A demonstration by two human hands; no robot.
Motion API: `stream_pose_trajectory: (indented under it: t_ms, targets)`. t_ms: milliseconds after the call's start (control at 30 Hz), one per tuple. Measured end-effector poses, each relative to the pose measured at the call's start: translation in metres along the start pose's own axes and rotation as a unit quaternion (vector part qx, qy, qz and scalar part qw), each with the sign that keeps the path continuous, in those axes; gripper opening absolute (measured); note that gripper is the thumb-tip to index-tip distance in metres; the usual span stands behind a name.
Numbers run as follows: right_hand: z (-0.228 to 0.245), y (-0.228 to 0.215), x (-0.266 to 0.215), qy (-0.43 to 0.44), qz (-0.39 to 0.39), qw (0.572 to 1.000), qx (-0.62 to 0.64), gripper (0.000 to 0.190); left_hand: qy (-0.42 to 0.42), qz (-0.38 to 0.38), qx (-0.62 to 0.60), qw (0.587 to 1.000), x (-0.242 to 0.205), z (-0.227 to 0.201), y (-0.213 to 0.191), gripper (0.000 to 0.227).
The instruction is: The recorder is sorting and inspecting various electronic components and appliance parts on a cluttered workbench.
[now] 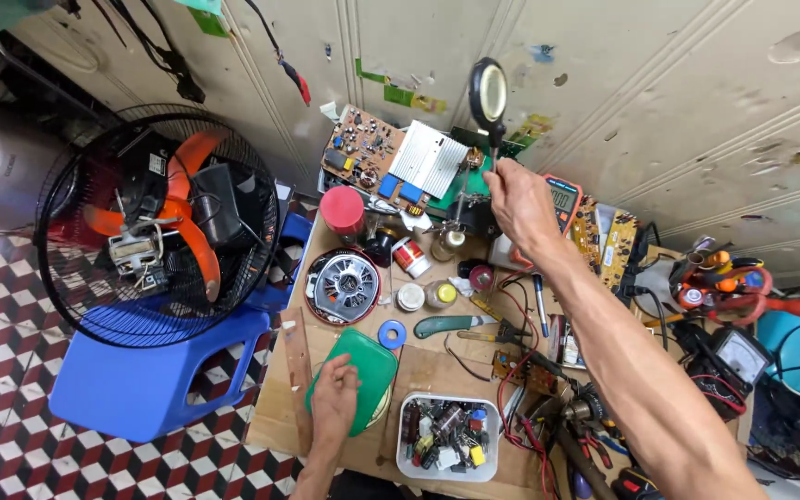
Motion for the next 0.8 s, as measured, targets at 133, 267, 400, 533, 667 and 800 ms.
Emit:
stream_pose_trajectory:
  t_ms: [133, 267, 400, 533, 667, 800]
  targets:
    - [0.015, -0.008, 0.002, 0.007, -0.013, 1.0, 0.001, 0.023, 0.004, 0.013, 0.006, 1.0, -0.008, -0.028, 0.004, 0.034]
    - [0.011, -0.013, 0.001, 0.017, -0.021, 1.0, -0.008, 0.022, 0.041, 0.052, -0.081, 0.995, 0.004, -0.074, 0.037, 0.033]
    - [0.004, -0.011, 0.004, 0.012, -0.009, 1.0, 0.003, 0.021, 0.238, 0.029, -0.025, 0.97, 0.014, -0.204, 0.067, 0.029]
    - [-0.008, 0.003, 0.0, 0.085, 0.04, 0.995, 0.041, 0.021, 0.346, 0.006, 0.093, 0.934, 0.061, -0.291, 0.112, 0.031]
    - [-0.013, 0.006, -0.003, 0.052, -0.004, 0.997, 0.055, 0.022, 0.431, -0.029, 0.229, 0.872, 0.107, -0.316, 0.156, 0.077]
    - [-0.013, -0.001, -0.006, 0.031, -0.006, 0.998, 0.06, 0.019, 0.377, -0.026, 0.341, 0.861, 0.119, -0.336, 0.175, 0.11]
Point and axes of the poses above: each hand's wrist, its own x-axis towards the middle knuckle, its own y-axis out of the palm, z = x × y, the point moved 7 cm from there along x, towards the middle knuckle, and after that the axes turned 3 degrees about -x, right-handed, at the moved point
